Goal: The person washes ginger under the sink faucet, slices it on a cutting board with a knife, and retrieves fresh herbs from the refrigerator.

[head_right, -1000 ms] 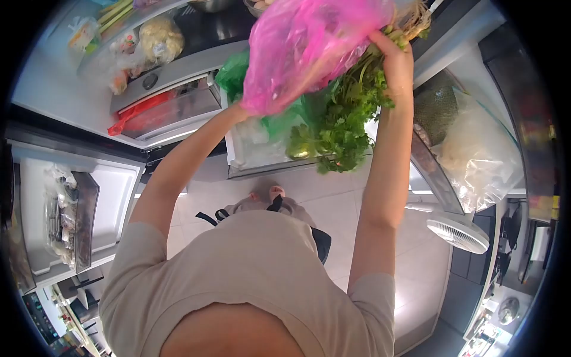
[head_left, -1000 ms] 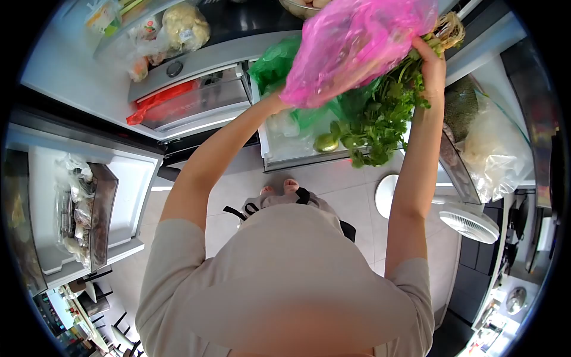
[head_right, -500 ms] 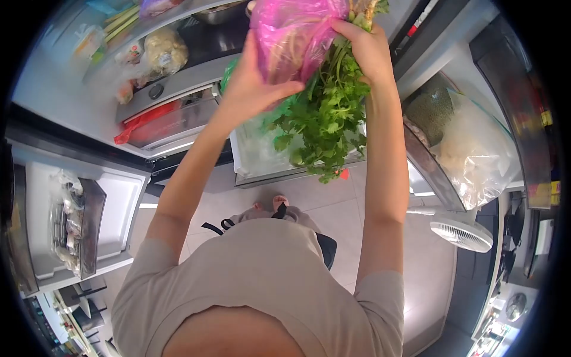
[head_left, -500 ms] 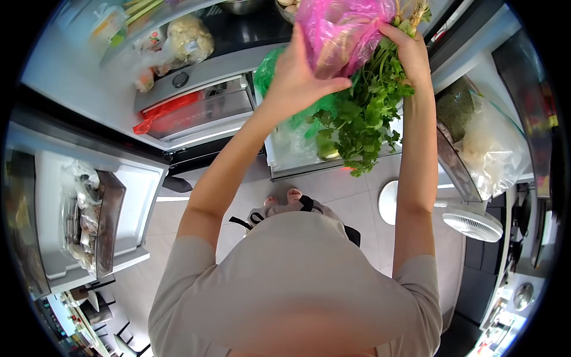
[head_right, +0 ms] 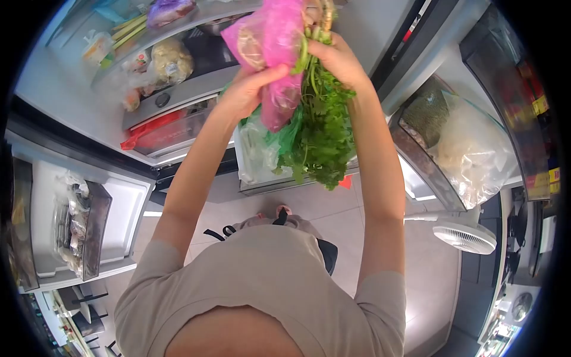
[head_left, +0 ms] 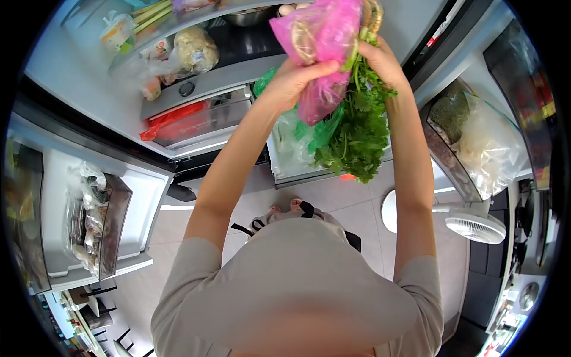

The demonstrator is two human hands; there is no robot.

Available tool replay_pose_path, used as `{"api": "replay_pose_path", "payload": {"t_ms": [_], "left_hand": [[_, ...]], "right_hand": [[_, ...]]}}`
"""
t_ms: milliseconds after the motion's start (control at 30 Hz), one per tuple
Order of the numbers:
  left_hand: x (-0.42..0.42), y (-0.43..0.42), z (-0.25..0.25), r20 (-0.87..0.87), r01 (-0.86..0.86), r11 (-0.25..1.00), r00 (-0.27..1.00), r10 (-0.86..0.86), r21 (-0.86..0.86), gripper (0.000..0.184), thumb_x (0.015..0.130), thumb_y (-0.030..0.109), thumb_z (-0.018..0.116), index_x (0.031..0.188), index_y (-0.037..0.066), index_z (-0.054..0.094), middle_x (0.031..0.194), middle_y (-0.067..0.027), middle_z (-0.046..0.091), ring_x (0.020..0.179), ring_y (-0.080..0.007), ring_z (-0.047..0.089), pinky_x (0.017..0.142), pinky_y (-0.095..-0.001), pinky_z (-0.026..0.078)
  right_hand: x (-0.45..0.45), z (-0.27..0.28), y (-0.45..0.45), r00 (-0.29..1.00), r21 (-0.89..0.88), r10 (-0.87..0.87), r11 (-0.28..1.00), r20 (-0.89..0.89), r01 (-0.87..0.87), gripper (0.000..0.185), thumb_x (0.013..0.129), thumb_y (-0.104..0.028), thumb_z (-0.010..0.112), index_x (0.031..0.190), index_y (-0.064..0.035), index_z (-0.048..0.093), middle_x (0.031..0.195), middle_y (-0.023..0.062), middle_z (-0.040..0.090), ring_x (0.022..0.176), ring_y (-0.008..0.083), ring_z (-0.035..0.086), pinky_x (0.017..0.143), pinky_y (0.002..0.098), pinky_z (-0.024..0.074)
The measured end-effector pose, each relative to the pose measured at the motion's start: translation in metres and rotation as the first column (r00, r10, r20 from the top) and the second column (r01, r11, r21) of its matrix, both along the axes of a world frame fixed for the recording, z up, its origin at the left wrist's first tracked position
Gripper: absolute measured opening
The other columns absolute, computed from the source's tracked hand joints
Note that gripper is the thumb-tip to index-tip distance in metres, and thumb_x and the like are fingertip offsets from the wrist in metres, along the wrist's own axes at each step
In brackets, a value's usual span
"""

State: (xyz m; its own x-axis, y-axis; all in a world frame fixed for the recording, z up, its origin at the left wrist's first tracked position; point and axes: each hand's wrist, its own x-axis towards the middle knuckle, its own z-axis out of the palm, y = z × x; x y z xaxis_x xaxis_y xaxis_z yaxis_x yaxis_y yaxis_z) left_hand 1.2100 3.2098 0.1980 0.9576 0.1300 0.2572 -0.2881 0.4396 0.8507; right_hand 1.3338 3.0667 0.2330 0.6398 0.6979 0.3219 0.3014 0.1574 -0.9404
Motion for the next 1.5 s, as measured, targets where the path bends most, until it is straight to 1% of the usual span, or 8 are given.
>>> {"api": "replay_pose_path", "payload": {"t_ms": [233,367,533,733,867,1200,1433,1500], "left_hand": [[0.004,0.011,-0.004,-0.170,-0.032,0.998,0.985,0.040,0.048,0.043,0.074,0.004,0.072,0.114,0.002,0.057,0.099,-0.0063,0.064,0.086,-0.0153,0.063,0.076,-0.0290,0.051],[0.013,0.033,-0.034,-0.271,-0.050,0.996,0.962,0.027,-0.078,0.042,0.080,0.016,0.064,0.119,0.004,0.055,0.102,-0.0051,0.063,0.086,-0.0146,0.061,0.076,-0.0308,0.051],[-0.001,0.035,-0.029,-0.181,0.045,0.986,0.981,-0.074,-0.159,0.037,0.080,0.015,0.064,0.115,0.004,0.057,0.099,-0.0049,0.064,0.085,-0.0146,0.062,0.075,-0.0308,0.052],[0.011,0.011,-0.028,-0.185,0.003,0.997,0.983,-0.016,-0.073,0.037,0.077,0.009,0.068,0.112,0.003,0.057,0.097,-0.0051,0.064,0.084,-0.0139,0.063,0.074,-0.0298,0.052],[0.013,0.015,-0.027,-0.180,-0.003,0.998,0.984,-0.009,-0.067,0.040,0.075,0.007,0.069,0.113,0.004,0.056,0.098,-0.0050,0.063,0.087,-0.0145,0.062,0.075,-0.0308,0.051],[0.013,0.043,-0.038,-0.175,0.013,0.975,0.983,-0.053,-0.221,0.033,0.081,0.018,0.062,0.110,0.003,0.057,0.096,-0.0082,0.065,0.081,-0.0175,0.063,0.069,-0.0338,0.054],[0.010,0.032,-0.026,-0.138,0.012,0.976,0.989,-0.043,-0.217,0.037,0.081,0.017,0.062,0.113,0.001,0.056,0.099,-0.0094,0.066,0.085,-0.0181,0.064,0.074,-0.0329,0.053],[0.011,0.030,-0.027,-0.140,-0.021,0.983,0.990,-0.005,-0.184,0.039,0.081,0.017,0.061,0.115,0.001,0.055,0.102,-0.0093,0.065,0.089,-0.0182,0.063,0.077,-0.0331,0.052]], "right_hand": [[-0.011,-0.008,0.013,0.999,-0.086,0.017,0.996,-0.047,-0.021,0.035,0.084,-0.025,0.062,0.110,-0.0008,0.062,0.104,0.0042,0.063,0.096,0.0124,0.057,0.088,0.0284,0.0432],[-0.008,-0.009,0.004,0.993,-0.186,-0.117,0.975,0.032,0.121,0.048,0.087,-0.044,0.060,0.115,-0.0046,0.062,0.108,0.0051,0.063,0.100,0.0130,0.056,0.089,0.0284,0.0426],[0.003,-0.013,-0.005,0.989,-0.104,0.149,0.983,-0.012,-0.149,0.052,0.096,-0.043,0.044,0.129,-0.0037,0.052,0.126,0.0099,0.055,0.119,0.0198,0.050,0.105,0.0327,0.0337],[-0.019,-0.012,0.009,0.983,-0.211,-0.154,0.969,-0.095,0.132,0.073,0.080,-0.060,0.061,0.122,0.0005,0.055,0.117,0.0112,0.059,0.110,0.0181,0.052,0.097,0.0310,0.0366],[-0.013,-0.009,0.003,0.986,-0.190,-0.153,0.968,0.064,0.163,0.058,0.083,-0.051,0.064,0.112,-0.0009,0.061,0.103,0.0063,0.064,0.094,0.0138,0.058,0.087,0.0282,0.0419],[0.002,-0.012,-0.020,0.963,0.096,-0.164,0.978,-0.215,0.188,0.031,0.095,-0.035,0.051,0.095,-0.0041,0.057,0.078,0.0052,0.061,0.078,0.0152,0.063,0.068,0.0266,0.0511],[-0.015,-0.019,-0.003,0.995,-0.025,-0.098,0.995,0.003,0.098,0.045,0.079,-0.031,0.073,0.112,-0.0050,0.058,0.090,0.0032,0.064,0.090,0.0153,0.059,0.089,0.0311,0.0444],[-0.014,-0.021,0.000,0.991,-0.091,-0.029,0.996,-0.130,0.017,0.039,0.079,-0.025,0.074,0.110,-0.0061,0.059,0.099,0.0058,0.067,0.099,0.0154,0.057,0.095,0.0308,0.0402]]}}
